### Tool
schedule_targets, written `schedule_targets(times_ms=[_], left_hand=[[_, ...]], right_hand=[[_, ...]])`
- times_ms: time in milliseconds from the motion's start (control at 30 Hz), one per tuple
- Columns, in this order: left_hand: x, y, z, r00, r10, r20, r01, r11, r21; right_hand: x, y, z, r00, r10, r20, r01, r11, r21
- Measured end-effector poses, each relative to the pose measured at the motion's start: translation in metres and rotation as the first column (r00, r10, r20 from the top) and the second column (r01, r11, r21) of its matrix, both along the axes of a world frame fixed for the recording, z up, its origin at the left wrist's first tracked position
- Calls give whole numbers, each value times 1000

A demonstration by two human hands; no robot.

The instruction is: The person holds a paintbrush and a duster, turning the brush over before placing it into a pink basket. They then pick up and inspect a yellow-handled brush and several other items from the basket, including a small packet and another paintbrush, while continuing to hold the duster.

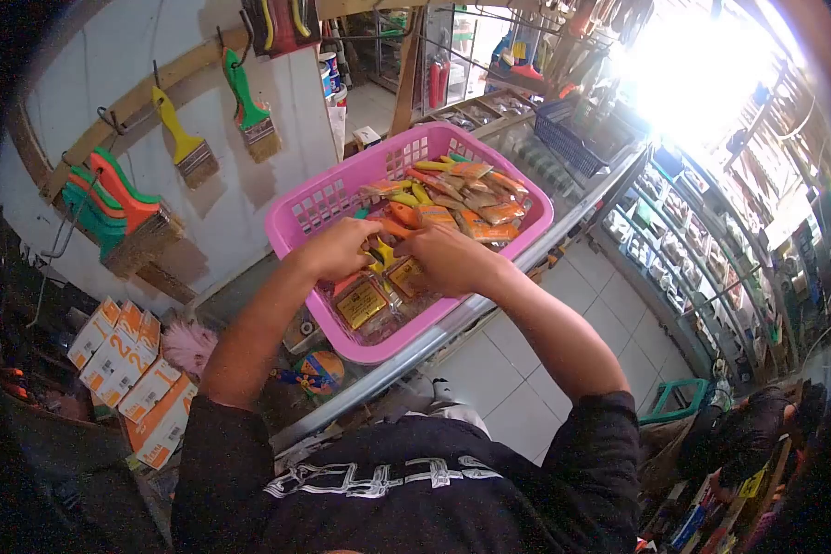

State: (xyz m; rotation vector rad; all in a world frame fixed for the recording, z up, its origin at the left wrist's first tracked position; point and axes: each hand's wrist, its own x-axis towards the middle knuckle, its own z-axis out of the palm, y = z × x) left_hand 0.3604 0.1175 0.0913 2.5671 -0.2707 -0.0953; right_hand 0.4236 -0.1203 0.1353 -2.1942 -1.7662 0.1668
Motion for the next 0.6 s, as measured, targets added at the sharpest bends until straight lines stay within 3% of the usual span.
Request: schedule_targets(times_ms=[100,233,500,600], left_hand=[[-5,0,-3,1000,8,28,-9,998,56],[-5,-1,7,984,57,-166,-24,980,196],[-6,0,5,985,94,-144,-67,980,186],[-4,1,5,987,135,-86,-127,987,95]], right_hand=[[5,20,-4,992,7,125,3,997,-79],[17,43,-12,991,-2,132,41,954,-296],[19,54,-31,985,-46,169,101,937,-333],[17,53,-32,980,-51,190,96,967,-238]])
